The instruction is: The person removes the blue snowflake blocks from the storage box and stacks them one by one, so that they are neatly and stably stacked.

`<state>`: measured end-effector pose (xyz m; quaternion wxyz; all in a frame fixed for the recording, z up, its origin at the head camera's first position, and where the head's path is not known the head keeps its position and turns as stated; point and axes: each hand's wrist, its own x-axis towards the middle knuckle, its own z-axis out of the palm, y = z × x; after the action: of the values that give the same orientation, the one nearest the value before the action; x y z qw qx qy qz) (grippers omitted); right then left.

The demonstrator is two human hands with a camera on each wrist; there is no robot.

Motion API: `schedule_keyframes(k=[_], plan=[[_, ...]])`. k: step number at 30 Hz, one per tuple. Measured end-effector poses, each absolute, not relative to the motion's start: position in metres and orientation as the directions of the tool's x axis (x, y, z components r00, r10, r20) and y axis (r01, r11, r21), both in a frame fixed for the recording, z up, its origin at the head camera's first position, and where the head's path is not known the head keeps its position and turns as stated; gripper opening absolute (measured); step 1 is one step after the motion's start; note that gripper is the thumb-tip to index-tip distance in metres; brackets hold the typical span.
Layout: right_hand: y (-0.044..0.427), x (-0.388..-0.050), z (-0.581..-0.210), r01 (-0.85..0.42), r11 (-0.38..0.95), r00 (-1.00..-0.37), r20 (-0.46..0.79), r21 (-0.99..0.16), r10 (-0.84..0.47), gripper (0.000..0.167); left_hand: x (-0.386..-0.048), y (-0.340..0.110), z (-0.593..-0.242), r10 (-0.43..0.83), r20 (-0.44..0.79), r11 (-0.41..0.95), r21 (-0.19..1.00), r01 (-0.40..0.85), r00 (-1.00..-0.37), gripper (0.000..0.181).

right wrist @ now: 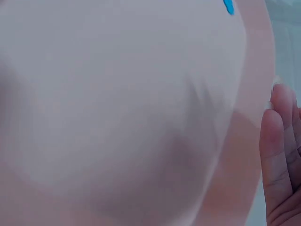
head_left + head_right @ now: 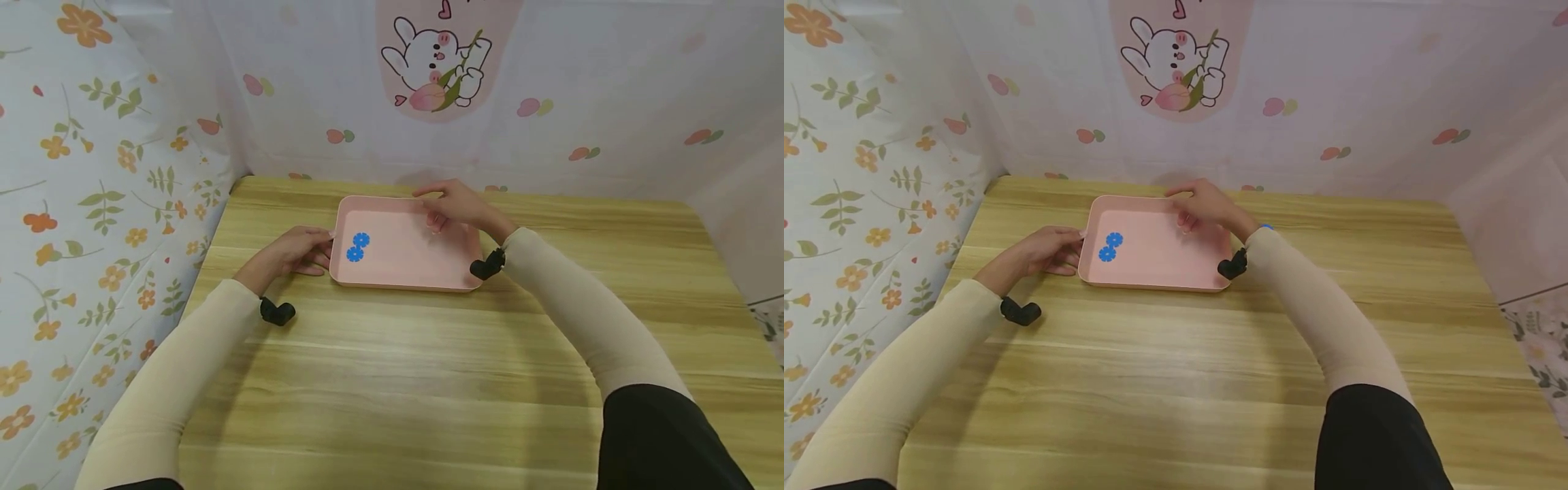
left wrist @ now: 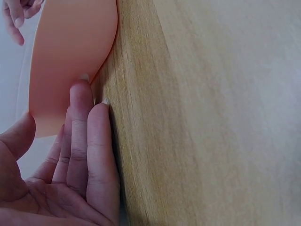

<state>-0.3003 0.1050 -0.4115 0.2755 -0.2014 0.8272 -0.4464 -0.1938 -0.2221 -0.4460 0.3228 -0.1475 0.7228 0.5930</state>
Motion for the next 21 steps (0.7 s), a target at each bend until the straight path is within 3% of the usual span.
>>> schedule_keyframes(k=[12,21], plan=[[0.070,-0.287,-0.430,-0.084,0.531,-0.679,-0.341,-0.843,-0.650,0.038,-0.192,-0.222,-0.446,0.167,-0.638,0.254,0.765,-0.592,-0.752,0.047],[0.052,-0.291,-0.441,-0.150,0.535,-0.635,-0.333,-0.831,-0.697,0.037,-0.193,-0.222,-0.447,0.166,-0.637,0.253,0.765,-0.592,-0.753,0.048]])
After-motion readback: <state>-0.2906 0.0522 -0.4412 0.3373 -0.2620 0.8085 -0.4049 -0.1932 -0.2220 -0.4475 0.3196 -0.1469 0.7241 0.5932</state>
